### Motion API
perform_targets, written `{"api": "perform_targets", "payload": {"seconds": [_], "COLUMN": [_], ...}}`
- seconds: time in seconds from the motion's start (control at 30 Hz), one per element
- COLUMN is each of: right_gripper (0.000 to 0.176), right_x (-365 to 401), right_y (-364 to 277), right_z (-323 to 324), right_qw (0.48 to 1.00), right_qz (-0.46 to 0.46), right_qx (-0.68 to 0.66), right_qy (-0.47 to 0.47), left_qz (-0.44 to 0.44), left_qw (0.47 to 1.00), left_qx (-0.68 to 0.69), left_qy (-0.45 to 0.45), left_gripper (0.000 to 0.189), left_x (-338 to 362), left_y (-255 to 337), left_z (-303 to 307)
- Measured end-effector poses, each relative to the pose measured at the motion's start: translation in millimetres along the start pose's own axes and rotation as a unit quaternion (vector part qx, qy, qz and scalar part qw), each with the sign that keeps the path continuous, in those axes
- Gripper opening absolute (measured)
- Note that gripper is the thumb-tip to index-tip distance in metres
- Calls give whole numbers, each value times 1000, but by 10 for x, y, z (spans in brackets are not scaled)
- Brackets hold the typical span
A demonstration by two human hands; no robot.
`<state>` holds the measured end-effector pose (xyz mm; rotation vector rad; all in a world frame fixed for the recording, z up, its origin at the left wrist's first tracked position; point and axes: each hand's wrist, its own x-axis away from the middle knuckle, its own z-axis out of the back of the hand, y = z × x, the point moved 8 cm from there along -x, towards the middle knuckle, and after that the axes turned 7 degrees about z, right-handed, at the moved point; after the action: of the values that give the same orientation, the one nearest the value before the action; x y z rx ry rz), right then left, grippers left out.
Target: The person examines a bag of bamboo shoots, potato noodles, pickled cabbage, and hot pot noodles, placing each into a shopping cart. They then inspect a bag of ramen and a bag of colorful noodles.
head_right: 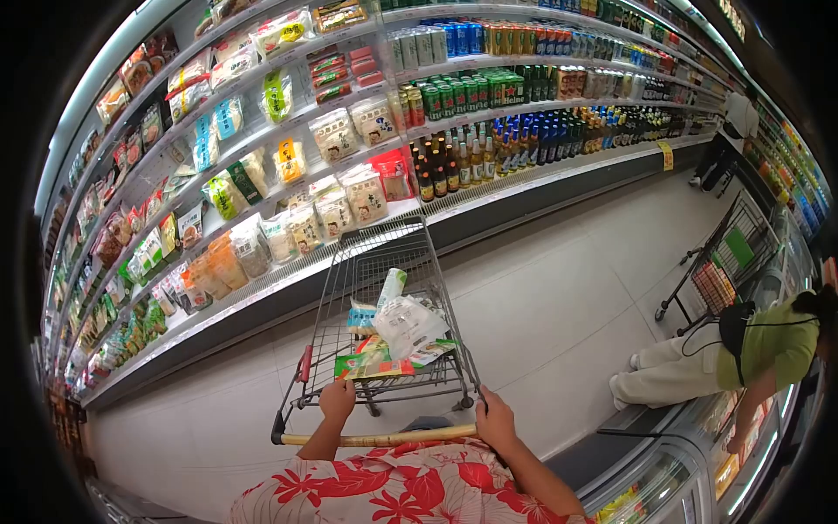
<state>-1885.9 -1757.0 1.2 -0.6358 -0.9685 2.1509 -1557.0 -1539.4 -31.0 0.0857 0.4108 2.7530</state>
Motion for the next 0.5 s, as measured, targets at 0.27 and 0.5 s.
{"api": "perform_targets", "payload": {"seconds": [0.27,0.5], "right_gripper": [37,37], "right_x": [-793,-1720], "right_y": [426,776], "right_z": [380,364], "right_qw": [994,978], "right_qz": [52,49], "right_qx": [3,-30], "right_qy": [-100,-198], "left_qz": [64,139], "left_qw": [998,985], "left_qx": [26,54], "left_qy": [11,88], "left_gripper": [30,27], "left_x": [463,559], "left_y": [417,862], "left_z": [-137,-300]}}
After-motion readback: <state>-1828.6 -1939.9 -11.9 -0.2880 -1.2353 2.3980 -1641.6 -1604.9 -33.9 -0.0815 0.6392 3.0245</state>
